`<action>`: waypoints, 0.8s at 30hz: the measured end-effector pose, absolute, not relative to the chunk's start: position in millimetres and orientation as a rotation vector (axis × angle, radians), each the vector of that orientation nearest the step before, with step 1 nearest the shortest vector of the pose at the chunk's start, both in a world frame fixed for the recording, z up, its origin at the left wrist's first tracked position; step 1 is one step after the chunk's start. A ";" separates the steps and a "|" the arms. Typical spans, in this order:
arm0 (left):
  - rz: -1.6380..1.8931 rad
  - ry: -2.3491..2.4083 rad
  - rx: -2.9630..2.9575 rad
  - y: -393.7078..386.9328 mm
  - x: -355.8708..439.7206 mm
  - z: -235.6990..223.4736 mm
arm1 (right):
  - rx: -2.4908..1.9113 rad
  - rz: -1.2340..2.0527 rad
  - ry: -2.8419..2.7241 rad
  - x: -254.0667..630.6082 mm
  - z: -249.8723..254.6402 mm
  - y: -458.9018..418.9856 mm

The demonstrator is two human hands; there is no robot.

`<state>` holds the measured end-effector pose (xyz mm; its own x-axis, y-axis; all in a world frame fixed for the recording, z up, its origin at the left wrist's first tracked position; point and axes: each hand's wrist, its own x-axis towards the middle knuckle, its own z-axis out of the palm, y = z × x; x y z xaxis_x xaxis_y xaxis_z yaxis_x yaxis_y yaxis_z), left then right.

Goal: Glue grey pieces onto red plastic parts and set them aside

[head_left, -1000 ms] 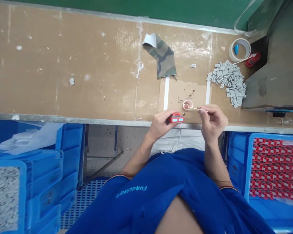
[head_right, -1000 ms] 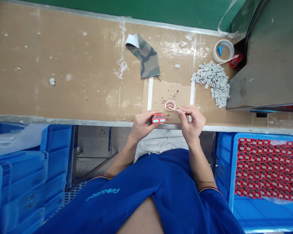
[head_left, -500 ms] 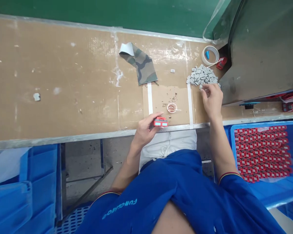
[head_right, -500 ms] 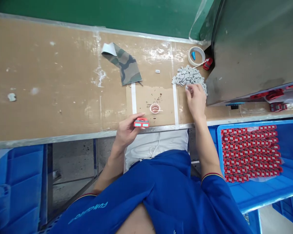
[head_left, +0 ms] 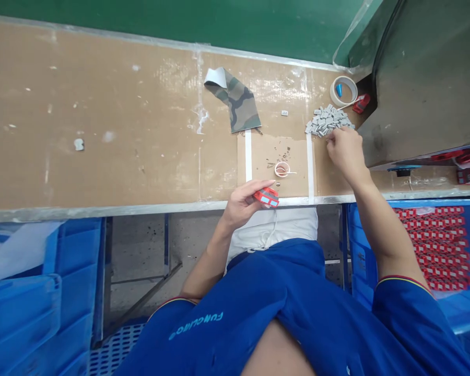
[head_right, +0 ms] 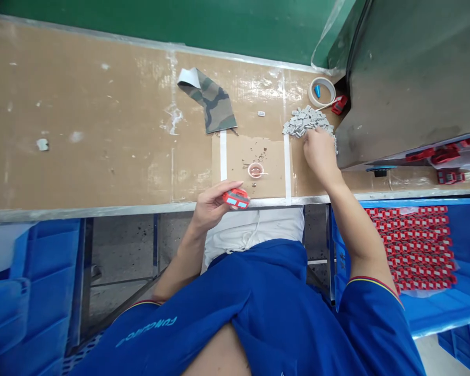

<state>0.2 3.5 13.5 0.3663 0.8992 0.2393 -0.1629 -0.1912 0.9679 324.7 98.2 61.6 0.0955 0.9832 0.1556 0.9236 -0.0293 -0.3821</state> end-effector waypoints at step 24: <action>1.050 0.648 1.342 5.0 10.6 5.3 | -1.426 0.826 -1.797 205.8 93.4 -31.4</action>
<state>10.6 5.0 5.3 0.4274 0.8848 0.1858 -0.2313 -0.0917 0.9686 205.8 -31.4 93.4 -0.1596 0.9789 0.1273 0.5407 0.1946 -0.8184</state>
